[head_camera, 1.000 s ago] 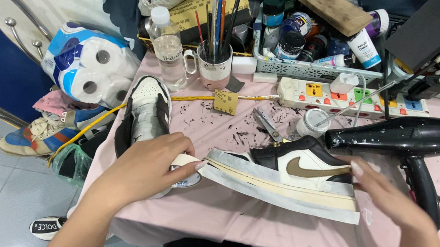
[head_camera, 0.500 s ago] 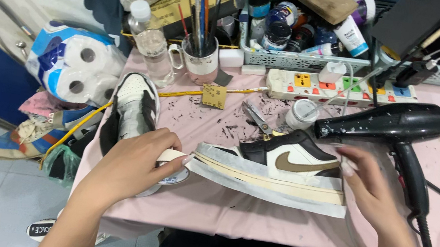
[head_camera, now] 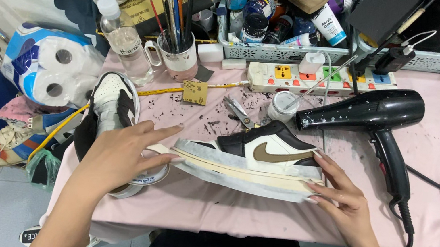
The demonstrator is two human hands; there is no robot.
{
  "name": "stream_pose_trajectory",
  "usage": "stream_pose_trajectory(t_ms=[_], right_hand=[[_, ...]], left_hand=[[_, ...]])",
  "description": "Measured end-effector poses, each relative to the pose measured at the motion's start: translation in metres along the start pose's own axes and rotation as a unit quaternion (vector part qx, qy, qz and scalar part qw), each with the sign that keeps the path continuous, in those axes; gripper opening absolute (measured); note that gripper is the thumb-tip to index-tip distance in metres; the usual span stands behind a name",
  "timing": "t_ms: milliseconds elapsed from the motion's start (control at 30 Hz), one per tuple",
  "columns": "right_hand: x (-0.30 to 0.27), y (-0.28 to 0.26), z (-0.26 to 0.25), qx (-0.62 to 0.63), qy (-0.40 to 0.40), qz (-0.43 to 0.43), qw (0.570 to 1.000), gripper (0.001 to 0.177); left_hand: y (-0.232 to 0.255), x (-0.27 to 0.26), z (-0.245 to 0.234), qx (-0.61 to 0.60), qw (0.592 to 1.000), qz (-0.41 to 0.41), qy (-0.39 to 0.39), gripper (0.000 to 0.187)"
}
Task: The person applies masking tape to the midsole of a sneaker to mask off sections for painting. They use scissors to cut the tape and smooth it down along the shoe's contours, preparing the surface for a custom design.
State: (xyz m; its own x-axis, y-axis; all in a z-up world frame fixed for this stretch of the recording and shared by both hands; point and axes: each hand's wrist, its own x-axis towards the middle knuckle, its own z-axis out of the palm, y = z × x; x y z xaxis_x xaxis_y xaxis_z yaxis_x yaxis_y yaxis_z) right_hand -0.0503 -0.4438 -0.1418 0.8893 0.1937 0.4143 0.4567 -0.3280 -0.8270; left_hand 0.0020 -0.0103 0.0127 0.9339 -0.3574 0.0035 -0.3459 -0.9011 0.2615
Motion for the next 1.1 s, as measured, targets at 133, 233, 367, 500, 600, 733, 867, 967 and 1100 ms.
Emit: stream_pose_trajectory(t_ms=[133, 233, 367, 500, 600, 733, 867, 967, 1100], right_hand=[[-0.001, 0.017, 0.002, -0.032, 0.011, -0.063, 0.997, 0.042], [-0.003, 0.025, 0.003, -0.047, 0.019, -0.046, 0.998, 0.043], [-0.004, 0.023, 0.001, 0.073, 0.013, -0.018, 0.997, 0.046], [-0.003, 0.008, 0.007, 0.029, 0.052, -0.053, 0.997, 0.048], [-0.003, -0.008, 0.017, -0.124, 0.113, -0.091, 0.982, 0.051], [-0.01, -0.028, 0.032, -0.191, 0.171, -0.075, 0.964, 0.043], [-0.017, -0.041, 0.045, -0.247, 0.205, -0.066, 0.945, 0.039], [-0.022, -0.04, 0.051, -0.237, 0.219, -0.055, 0.945, 0.042], [-0.032, -0.03, 0.05, 0.055, 0.256, 0.088, 0.961, 0.038]], left_hand=[[0.0, 0.002, 0.0, 0.001, 0.999, -0.019, -0.028, 0.049], [-0.002, 0.003, 0.0, -0.011, 0.998, -0.034, -0.058, 0.048], [-0.003, 0.002, 0.001, -0.018, 0.998, -0.031, -0.057, 0.047], [-0.005, 0.003, 0.003, -0.015, 0.998, -0.025, -0.049, 0.047], [-0.006, 0.003, 0.005, -0.007, 0.998, -0.028, -0.056, 0.047], [-0.008, 0.004, 0.005, -0.013, 0.999, -0.013, -0.05, 0.045], [-0.007, 0.004, 0.004, -0.007, 0.998, -0.022, -0.061, 0.045], [-0.006, 0.003, 0.003, -0.006, 0.998, -0.027, -0.061, 0.046], [-0.005, 0.003, 0.002, -0.007, 0.998, -0.03, -0.059, 0.046]])
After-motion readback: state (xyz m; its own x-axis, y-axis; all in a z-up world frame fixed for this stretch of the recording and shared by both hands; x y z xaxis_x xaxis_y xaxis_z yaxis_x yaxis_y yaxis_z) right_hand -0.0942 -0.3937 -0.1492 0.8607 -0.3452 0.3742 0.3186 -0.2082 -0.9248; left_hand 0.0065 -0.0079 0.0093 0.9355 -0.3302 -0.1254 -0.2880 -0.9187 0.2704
